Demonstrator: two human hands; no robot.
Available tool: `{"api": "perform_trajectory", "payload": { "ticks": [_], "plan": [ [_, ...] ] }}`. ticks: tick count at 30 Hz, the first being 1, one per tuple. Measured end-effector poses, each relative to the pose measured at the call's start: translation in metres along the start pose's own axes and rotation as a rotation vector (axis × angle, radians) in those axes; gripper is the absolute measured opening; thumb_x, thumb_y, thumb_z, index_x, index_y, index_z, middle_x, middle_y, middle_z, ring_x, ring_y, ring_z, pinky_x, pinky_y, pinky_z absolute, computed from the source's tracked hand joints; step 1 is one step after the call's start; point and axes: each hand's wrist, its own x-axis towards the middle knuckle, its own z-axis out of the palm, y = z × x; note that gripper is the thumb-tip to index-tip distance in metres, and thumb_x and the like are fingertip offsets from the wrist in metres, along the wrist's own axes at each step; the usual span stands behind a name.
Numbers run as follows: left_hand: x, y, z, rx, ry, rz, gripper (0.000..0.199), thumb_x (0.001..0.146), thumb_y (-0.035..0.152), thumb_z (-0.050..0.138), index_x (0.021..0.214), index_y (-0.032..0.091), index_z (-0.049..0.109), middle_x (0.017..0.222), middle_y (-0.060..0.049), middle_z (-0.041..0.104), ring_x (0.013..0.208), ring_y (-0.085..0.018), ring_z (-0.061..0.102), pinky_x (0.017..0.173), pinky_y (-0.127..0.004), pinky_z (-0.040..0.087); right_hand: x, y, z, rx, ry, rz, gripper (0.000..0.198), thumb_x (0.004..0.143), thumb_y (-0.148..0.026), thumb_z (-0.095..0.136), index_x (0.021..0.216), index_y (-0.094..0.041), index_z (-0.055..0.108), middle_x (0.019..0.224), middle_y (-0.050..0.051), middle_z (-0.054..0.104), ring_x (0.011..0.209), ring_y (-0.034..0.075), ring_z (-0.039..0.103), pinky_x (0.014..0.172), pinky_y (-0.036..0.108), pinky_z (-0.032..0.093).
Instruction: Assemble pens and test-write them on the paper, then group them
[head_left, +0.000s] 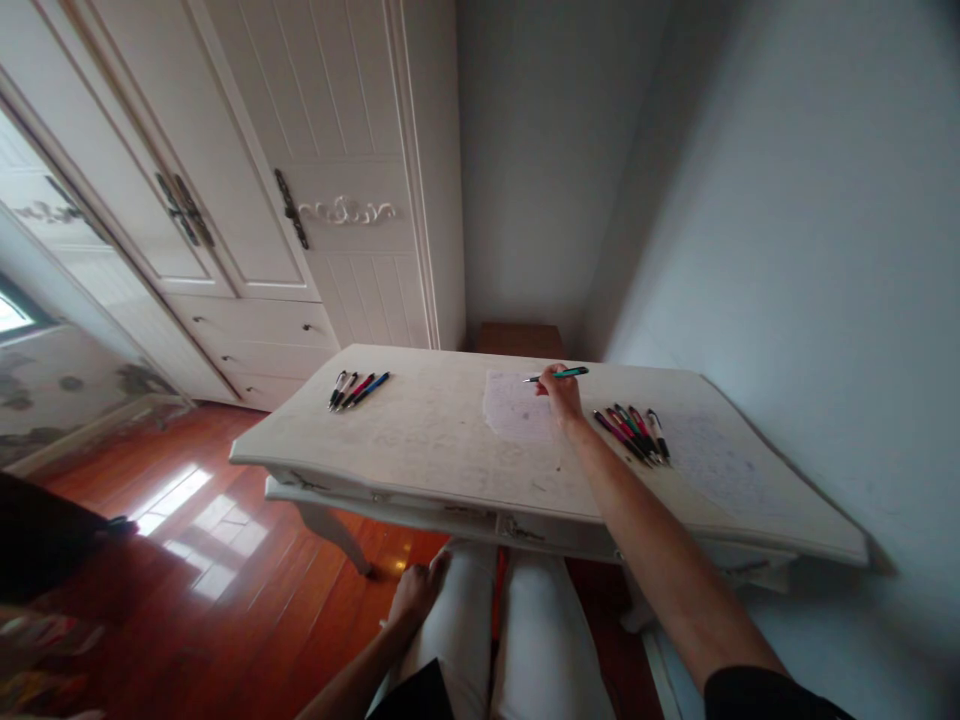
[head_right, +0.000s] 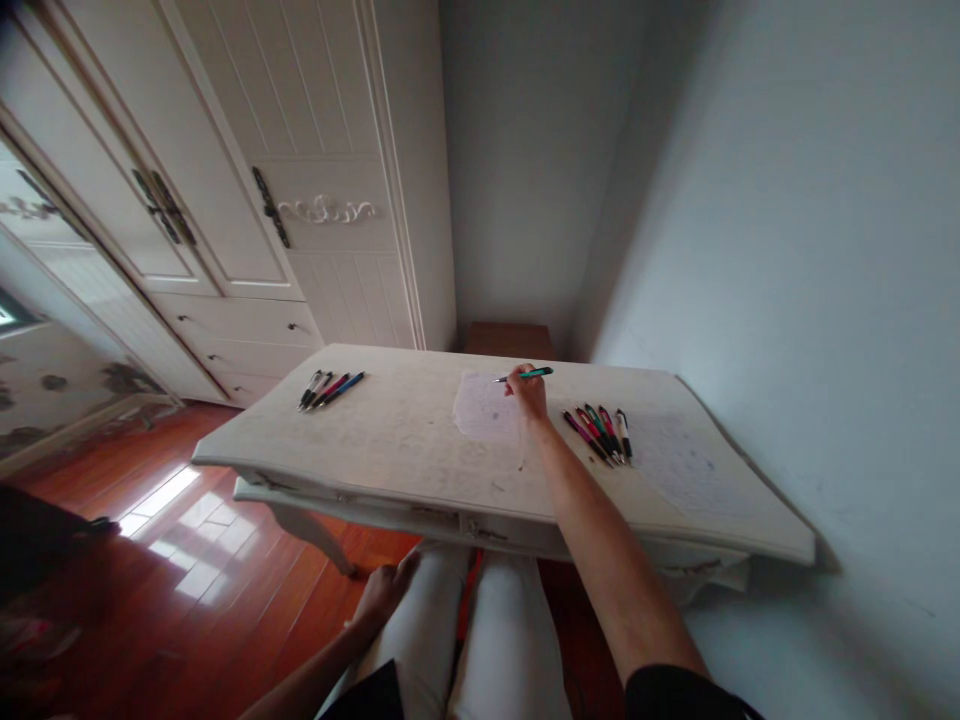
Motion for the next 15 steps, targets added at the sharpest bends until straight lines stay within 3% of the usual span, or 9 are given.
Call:
{"api": "perform_trajectory", "payload": {
  "ticks": [3,7,10,15],
  "plan": [
    [0.005,-0.005,0.004,-0.104,0.004,-0.028,0.065,0.098,0.053,0.02,0.052,0.017,0.046,0.056,-0.008,0.052,0.063,-0.019,0.056,0.058,-0.028,0.034,0.002,-0.001,-0.002,-0.01,0.009,-0.015,0.021,0.068,-0.039,0.056,0.075,-0.019,0.052,0.059,-0.003,0.057,0.054,0.012,0.056,0.054,0.023,0.049],
    [0.005,-0.008,0.006,-0.172,0.0,-0.018,0.055,0.098,0.046,0.021,0.051,0.019,0.033,0.051,-0.002,0.037,0.056,-0.016,0.045,0.056,-0.029,0.032,0.001,-0.001,-0.003,-0.032,-0.003,-0.013,0.025,0.07,-0.042,0.057,0.076,-0.018,0.055,0.06,-0.001,0.059,0.053,0.012,0.055,0.052,0.023,0.048],
    [0.002,-0.008,0.002,-0.151,-0.034,0.02,0.053,0.098,0.042,0.018,0.054,0.019,0.036,0.054,-0.002,0.038,0.059,-0.016,0.046,0.058,-0.027,0.035,-0.001,-0.001,-0.002,-0.072,-0.039,-0.015,0.026,0.071,-0.043,0.057,0.073,-0.017,0.057,0.06,0.0,0.059,0.052,0.012,0.054,0.05,0.022,0.046],
    [0.0,-0.013,-0.002,0.037,-0.105,0.035,0.056,0.101,0.041,0.015,0.073,0.016,0.057,0.07,-0.007,0.058,0.075,-0.019,0.059,0.07,-0.026,0.043,-0.009,-0.005,0.0,-0.215,-0.116,-0.026,0.025,0.072,-0.042,0.051,0.066,-0.018,0.056,0.054,0.001,0.059,0.049,0.013,0.055,0.048,0.022,0.044]
  ]
}}
